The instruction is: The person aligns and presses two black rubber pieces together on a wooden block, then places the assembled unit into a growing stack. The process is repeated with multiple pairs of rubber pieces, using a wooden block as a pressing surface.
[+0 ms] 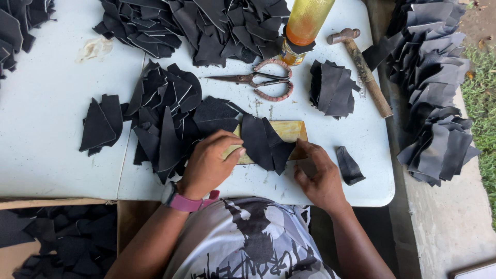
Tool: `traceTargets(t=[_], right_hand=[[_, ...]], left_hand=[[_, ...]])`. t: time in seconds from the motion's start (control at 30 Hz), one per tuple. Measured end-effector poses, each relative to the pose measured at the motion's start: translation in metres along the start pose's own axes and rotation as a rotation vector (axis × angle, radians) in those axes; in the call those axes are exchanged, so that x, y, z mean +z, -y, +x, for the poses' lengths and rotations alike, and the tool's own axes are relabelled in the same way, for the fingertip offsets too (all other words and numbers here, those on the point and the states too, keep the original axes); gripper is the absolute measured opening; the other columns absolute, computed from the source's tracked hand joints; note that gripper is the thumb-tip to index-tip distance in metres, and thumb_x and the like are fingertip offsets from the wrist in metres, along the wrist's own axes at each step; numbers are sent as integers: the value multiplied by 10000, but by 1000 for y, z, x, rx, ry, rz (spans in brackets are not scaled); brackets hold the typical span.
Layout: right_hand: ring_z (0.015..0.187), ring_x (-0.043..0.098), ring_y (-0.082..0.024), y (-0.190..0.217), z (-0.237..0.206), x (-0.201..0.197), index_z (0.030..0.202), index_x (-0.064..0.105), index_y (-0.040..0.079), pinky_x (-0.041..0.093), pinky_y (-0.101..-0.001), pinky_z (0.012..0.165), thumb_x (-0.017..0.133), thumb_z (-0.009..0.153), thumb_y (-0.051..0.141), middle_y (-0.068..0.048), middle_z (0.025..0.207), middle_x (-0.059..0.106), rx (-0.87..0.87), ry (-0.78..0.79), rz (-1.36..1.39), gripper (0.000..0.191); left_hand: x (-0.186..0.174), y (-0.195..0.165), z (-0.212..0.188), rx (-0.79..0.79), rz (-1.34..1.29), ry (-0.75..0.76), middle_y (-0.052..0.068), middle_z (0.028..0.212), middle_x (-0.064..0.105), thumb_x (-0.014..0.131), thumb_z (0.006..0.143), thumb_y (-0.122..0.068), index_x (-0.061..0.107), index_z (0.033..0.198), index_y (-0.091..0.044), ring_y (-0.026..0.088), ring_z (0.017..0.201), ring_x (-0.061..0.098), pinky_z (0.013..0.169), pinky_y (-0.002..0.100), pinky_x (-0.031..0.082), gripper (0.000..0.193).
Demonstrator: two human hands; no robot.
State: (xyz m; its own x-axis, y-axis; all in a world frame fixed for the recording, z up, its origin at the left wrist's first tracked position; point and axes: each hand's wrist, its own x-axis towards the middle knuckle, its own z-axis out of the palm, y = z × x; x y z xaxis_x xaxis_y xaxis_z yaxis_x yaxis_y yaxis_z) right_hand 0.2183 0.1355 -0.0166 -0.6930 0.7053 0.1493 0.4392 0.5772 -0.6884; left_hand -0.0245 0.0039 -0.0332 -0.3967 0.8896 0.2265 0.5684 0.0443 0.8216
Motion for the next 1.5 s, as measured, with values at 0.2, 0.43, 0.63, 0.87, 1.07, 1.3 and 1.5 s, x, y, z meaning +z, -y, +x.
traceTargets(t=[0.2,0.43,0.63,0.87,1.07,1.3,1.5], right_hand=[[1140,689,-244,1,7,3,1458,516,68,530,-385,1020,794,791,100,-109,1187,699,73,12,25,724],[1146,638,-315,3,11,11,1416,550,43,484,-424,1014,841,751,105,-125,1153,714,-33,-52,-127,728],[1134,661,-256,2,10,10,1445,542,50,508,-397,1031,767,808,49,-113,1128,716,28,-32,-78,676],[1112,684,-239,2,9,9,1452,522,45,514,-383,1024,712,826,13,-153,1212,653,101,-19,-11,654],[1138,679,-247,1,8,8,1443,533,41,521,-378,1019,696,832,20,-160,1273,633,101,-65,12,633],[1096,690,-264,-2,26,-1,1348,622,15,550,-374,948,719,915,170,-178,1351,603,32,-46,-8,470],[882,717,-254,-1,46,-9,1185,739,53,580,-376,782,746,901,256,-129,1191,677,122,81,-114,350]], left_hand=[[7,-4,9,68,52,-43,154,1174,665,781,840,-157,689,1147,1,347,1062,668,891,404,530,357],[9,13,8,33,-8,-34,133,1185,685,741,892,-132,691,1171,-22,325,1066,691,901,384,548,304],[11,29,9,-35,-142,-65,111,1152,718,636,992,-81,684,1234,-29,252,1020,710,867,346,560,252],[14,36,9,-97,-292,-136,93,1162,728,683,982,-144,681,1227,-28,170,1035,712,906,301,571,271],[17,21,4,92,-47,-162,131,1229,665,795,885,-216,684,1208,-24,302,1130,672,960,389,538,392],[21,-7,8,151,232,-43,113,1354,591,846,806,-337,709,1216,-68,355,1201,572,1031,465,458,509],[27,-20,16,-6,325,186,125,1441,503,832,788,-378,638,1338,-87,388,1238,508,1065,482,392,651]])
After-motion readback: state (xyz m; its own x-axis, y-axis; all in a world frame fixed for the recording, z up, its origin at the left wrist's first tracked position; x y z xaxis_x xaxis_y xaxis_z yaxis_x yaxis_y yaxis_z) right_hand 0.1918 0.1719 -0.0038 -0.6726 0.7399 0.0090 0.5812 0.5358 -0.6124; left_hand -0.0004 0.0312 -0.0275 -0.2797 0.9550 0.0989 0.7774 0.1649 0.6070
